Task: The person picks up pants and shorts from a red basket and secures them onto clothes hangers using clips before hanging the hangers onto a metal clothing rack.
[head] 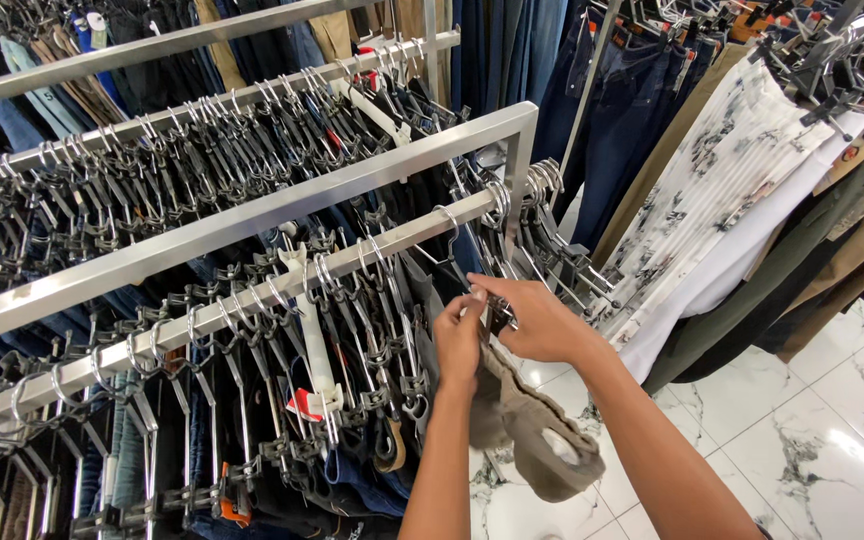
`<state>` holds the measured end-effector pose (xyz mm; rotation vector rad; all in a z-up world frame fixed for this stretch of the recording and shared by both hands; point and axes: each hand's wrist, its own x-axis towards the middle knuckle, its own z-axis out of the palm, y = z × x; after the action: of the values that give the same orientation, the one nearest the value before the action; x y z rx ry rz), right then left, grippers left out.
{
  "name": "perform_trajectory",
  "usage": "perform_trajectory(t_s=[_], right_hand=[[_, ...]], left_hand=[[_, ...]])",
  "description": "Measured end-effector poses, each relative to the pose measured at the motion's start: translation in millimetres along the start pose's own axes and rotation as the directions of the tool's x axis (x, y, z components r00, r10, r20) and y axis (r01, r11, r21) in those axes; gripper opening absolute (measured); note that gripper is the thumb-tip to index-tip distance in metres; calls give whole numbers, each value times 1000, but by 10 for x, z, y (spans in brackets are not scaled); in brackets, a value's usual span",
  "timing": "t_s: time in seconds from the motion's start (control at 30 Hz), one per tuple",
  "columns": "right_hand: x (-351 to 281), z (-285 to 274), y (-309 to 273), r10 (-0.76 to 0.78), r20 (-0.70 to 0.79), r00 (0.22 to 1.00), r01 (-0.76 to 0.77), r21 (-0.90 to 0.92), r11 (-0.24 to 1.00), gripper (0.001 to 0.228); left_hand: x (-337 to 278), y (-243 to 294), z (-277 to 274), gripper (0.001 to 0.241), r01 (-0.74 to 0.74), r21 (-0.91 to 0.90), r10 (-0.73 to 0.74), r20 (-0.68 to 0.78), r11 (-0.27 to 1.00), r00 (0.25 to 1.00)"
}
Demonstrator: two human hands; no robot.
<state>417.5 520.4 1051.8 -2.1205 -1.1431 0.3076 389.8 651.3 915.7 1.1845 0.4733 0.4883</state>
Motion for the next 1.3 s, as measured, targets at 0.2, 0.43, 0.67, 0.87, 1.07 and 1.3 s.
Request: perform_trajectory(t_s=[0.2, 0.43, 0.67, 0.87, 1.07, 1.3], right_hand=[[-4, 14, 89, 85, -27, 996, -84, 27, 996, 79], [-103, 15, 155, 76, -60, 995, -86, -191, 978, 68], [-257, 43, 92, 44, -60, 997, -47, -43, 998, 48], [-230, 137, 196, -2, -89, 996, 1, -11, 1000, 37], [-129, 151, 334, -14, -209, 978, 6, -41, 999, 43], [122, 230, 499, -73, -386, 920, 124, 110, 986, 45]], left_hand=[[81, -110, 18, 16, 43, 29, -43, 20, 999, 999], [146, -90, -33, 23, -3, 174, 8, -28, 985, 1000], [87, 10, -102, 24, -6, 313, 30, -71, 950, 997], [29, 129, -106, 25, -32, 335, 50, -46, 942, 998], [-66, 222, -105, 22, -25, 271, 42, -56, 962, 998], [-58, 127, -153, 23, -66, 222, 80, -54, 973, 995]])
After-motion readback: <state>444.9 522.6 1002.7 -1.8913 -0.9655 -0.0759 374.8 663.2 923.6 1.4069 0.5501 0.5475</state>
